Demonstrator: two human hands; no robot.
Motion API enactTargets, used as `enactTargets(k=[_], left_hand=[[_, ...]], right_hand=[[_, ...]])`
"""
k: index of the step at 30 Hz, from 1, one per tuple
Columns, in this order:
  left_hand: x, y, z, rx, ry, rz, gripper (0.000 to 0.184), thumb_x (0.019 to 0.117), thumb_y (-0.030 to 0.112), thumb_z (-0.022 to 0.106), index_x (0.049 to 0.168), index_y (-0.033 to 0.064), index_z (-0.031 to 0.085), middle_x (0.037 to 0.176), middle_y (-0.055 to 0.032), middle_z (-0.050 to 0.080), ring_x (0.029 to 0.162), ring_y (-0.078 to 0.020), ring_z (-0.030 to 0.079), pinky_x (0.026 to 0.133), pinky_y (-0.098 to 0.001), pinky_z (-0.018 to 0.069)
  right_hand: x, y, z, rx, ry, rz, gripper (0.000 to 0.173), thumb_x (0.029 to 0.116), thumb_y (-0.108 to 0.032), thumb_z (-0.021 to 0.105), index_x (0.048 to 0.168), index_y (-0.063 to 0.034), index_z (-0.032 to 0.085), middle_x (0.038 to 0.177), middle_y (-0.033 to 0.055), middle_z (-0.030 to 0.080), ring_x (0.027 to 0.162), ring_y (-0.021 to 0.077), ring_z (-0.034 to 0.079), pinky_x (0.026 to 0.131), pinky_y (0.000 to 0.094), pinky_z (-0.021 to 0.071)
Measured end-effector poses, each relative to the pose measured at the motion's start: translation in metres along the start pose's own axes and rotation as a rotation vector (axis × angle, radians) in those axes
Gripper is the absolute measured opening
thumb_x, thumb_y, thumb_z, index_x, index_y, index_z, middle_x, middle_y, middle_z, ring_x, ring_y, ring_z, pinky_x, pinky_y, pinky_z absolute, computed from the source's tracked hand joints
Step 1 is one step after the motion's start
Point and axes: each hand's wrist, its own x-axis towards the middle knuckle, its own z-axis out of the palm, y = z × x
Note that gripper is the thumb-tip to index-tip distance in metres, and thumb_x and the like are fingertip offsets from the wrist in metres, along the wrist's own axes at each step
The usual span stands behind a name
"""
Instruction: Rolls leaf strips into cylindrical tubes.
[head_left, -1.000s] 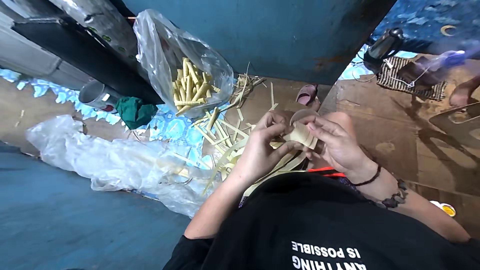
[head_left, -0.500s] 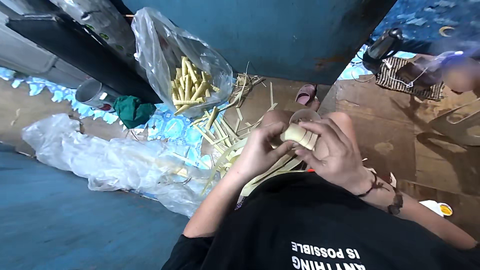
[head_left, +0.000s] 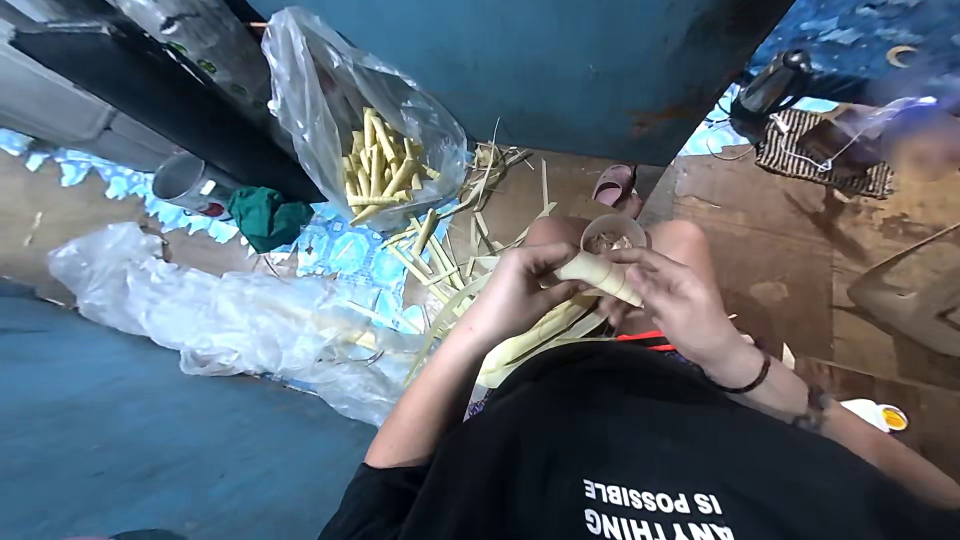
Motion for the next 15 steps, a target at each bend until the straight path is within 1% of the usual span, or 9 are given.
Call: enactTargets(k=[2,3,6,7,9,10,11,13,15], left_hand=[[0.000,0.000,-0.003,-0.014,0.000,-0.027,0.013,0.0860,-0.002,0.076,0.096,0.0009,0.068,0.080,-0.0035,0.069,0.069,-0.0071,0.066,0.065,-0.0242,0.0586],[0.000,0.001,-0.004,-0.028,-0.008,-0.048,0.015,0.0852,-0.002,0.077,0.097,0.0008,0.068,0.080,-0.0038,0.070,0.068,-0.0073,0.066,0.064,-0.0241,0.0588],[-0.001,0.004,-0.005,-0.027,-0.032,-0.072,0.015,0.0852,-0.001,0.078,0.097,0.0009,0.069,0.079,-0.0031,0.070,0.066,-0.0065,0.065,0.062,-0.0229,0.0576],[-0.001,0.003,-0.005,-0.024,-0.034,-0.069,0.013,0.0856,-0.001,0.077,0.095,0.0011,0.069,0.077,-0.0027,0.069,0.064,-0.0060,0.064,0.061,-0.0222,0.0563],[-0.001,0.002,-0.007,-0.028,-0.027,-0.075,0.013,0.0855,-0.001,0.077,0.095,0.0016,0.068,0.075,-0.0026,0.067,0.061,-0.0061,0.060,0.057,-0.0215,0.0528],[-0.001,0.003,-0.008,-0.034,-0.027,-0.081,0.015,0.0850,-0.002,0.077,0.096,0.0017,0.068,0.076,-0.0029,0.067,0.061,-0.0062,0.061,0.057,-0.0215,0.0537],[-0.001,0.003,-0.009,-0.040,-0.027,-0.084,0.016,0.0844,-0.002,0.078,0.097,0.0016,0.068,0.076,-0.0032,0.068,0.062,-0.0065,0.062,0.058,-0.0216,0.0541],[0.000,0.001,-0.010,-0.046,-0.035,-0.092,0.016,0.0844,-0.001,0.079,0.097,0.0015,0.069,0.078,-0.0034,0.069,0.064,-0.0069,0.064,0.061,-0.0229,0.0562],[0.001,0.000,-0.009,-0.055,-0.039,-0.093,0.015,0.0849,0.000,0.079,0.095,0.0014,0.068,0.077,-0.0029,0.068,0.064,-0.0063,0.063,0.061,-0.0225,0.0551]], right_hand=[[-0.003,0.006,0.000,-0.378,0.034,-0.282,0.041,0.0992,-0.025,0.066,0.133,-0.0011,0.061,0.119,0.0055,0.067,0.105,0.0086,0.066,0.090,0.0263,0.0583],[-0.004,0.007,0.000,-0.339,0.036,-0.252,0.037,0.1006,-0.022,0.064,0.132,-0.0022,0.062,0.117,0.0039,0.068,0.101,0.0073,0.068,0.087,0.0251,0.0596],[-0.001,-0.003,-0.002,0.241,0.014,0.206,0.033,0.1114,-0.018,0.037,0.124,-0.0097,0.066,0.083,0.0014,0.074,0.064,0.0067,0.069,0.060,0.0203,0.0596],[-0.002,-0.003,-0.003,0.228,0.018,0.211,0.033,0.1114,-0.018,0.036,0.124,-0.0100,0.066,0.082,0.0011,0.074,0.064,0.0067,0.069,0.060,0.0206,0.0599],[-0.007,0.006,-0.003,-0.163,0.039,-0.073,0.029,0.1037,-0.016,0.057,0.131,-0.0067,0.063,0.107,-0.0002,0.072,0.089,0.0044,0.070,0.080,0.0221,0.0609],[-0.009,0.010,-0.003,-0.362,0.047,-0.219,0.040,0.1001,-0.024,0.065,0.133,-0.0027,0.062,0.119,0.0046,0.068,0.103,0.0075,0.067,0.090,0.0260,0.0583],[-0.010,0.013,-0.004,-0.410,0.052,-0.261,0.042,0.0995,-0.027,0.067,0.133,-0.0016,0.062,0.119,0.0064,0.067,0.105,0.0091,0.067,0.091,0.0276,0.0581],[-0.009,0.009,-0.006,-0.073,0.031,0.009,0.028,0.1060,-0.016,0.053,0.130,-0.0068,0.064,0.099,-0.0008,0.074,0.080,0.0046,0.071,0.074,0.0219,0.0613],[-0.006,0.001,-0.007,0.239,0.028,0.264,0.034,0.1119,-0.020,0.035,0.124,-0.0091,0.065,0.078,0.0012,0.073,0.061,0.0068,0.069,0.058,0.0203,0.0593]])
